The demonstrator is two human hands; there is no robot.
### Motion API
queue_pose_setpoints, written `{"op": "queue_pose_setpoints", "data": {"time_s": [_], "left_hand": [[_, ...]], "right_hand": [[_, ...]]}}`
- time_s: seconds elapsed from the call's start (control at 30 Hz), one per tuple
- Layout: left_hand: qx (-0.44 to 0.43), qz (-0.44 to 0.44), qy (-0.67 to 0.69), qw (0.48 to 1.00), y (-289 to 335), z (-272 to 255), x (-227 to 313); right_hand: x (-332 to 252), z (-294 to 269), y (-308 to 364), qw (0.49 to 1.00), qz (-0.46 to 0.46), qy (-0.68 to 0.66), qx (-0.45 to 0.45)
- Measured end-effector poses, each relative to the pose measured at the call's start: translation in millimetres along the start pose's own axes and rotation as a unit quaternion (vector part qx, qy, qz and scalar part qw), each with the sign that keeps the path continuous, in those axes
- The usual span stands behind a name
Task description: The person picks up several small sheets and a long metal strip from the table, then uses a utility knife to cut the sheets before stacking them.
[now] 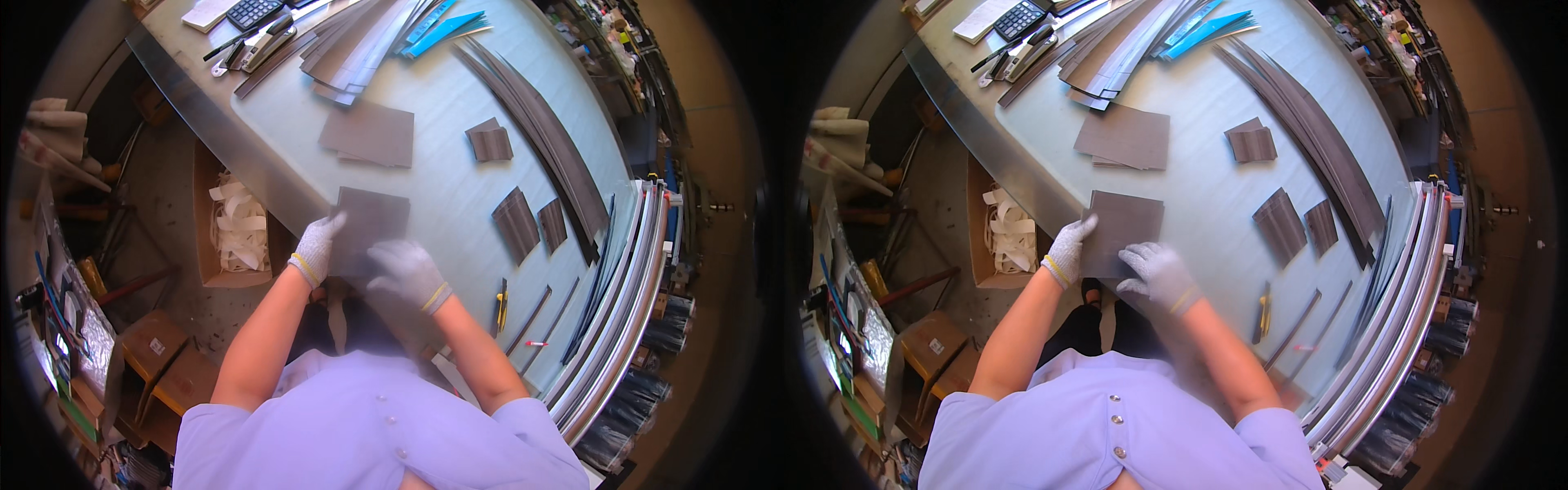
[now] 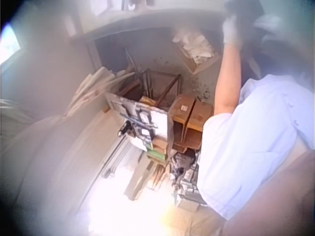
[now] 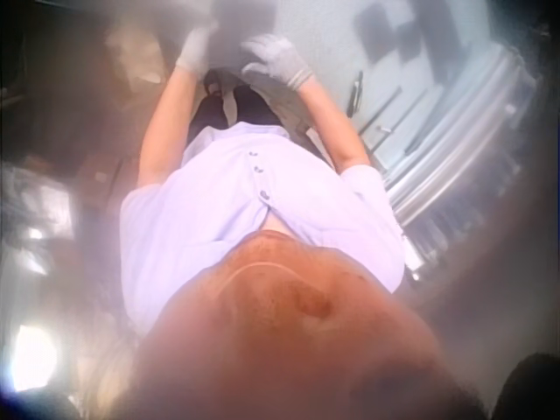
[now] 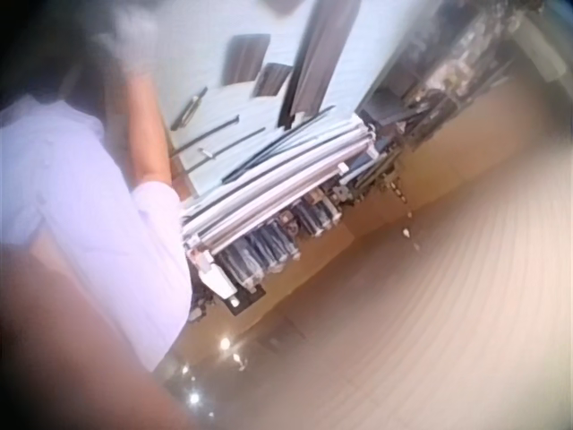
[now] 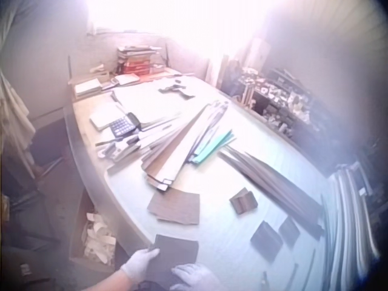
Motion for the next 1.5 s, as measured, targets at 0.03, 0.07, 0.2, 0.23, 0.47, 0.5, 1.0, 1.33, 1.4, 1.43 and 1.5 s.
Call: {"op": "queue_pose_setpoints", "data": {"time_s": [0.03,0.07,0.2,0.23,0.47,0.5,1.0,1.33,1.4,1.43,1.5], "left_hand": [[0.004,0.031,0.006,0.999,4,0,-1],[0.001,0.042,-0.005,0.999,3,0,-1],[-0.01,0.063,-0.028,0.998,2,8,0],[-0.011,0.063,-0.037,0.997,2,10,0],[-0.023,0.051,-0.018,0.998,-1,6,-2],[-0.025,0.052,-0.015,0.998,-1,7,-1],[0.022,0.026,-0.004,0.999,-5,8,-2],[0.011,0.079,-0.108,0.991,-11,7,-7],[0.012,0.061,-0.109,0.992,-1,28,-7],[0.002,0.057,-0.12,0.991,-5,25,-10],[-0.01,0.054,-0.152,0.987,-13,25,-16]], "right_hand": [[2,3,-1,0.999,-0.007,-0.046,-0.028],[17,1,-11,0.997,0.03,-0.07,-0.018],[97,9,-84,0.987,0.136,0.08,0.022],[107,12,-101,0.984,0.084,0.15,0.054],[131,39,-124,0.976,0.028,0.207,-0.055],[133,38,-124,0.977,0.03,0.196,-0.072],[112,-35,-54,0.975,0.1,0.08,0.182],[79,-34,92,0.981,0.174,0.03,0.085],[148,-50,137,0.942,0.282,0.111,0.144],[172,-69,151,0.913,0.316,0.181,0.181],[199,-96,170,0.862,0.404,0.277,0.133]]}}
Point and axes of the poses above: each hand's wrist, its own y-axis away from the middle knuckle, its own z-axis out of the palm, x = y × z, the point moved 4 cm from there along -y, towards the middle knuckle, and after that the axes turned 3 degrees about y, right-handed, at the moved point
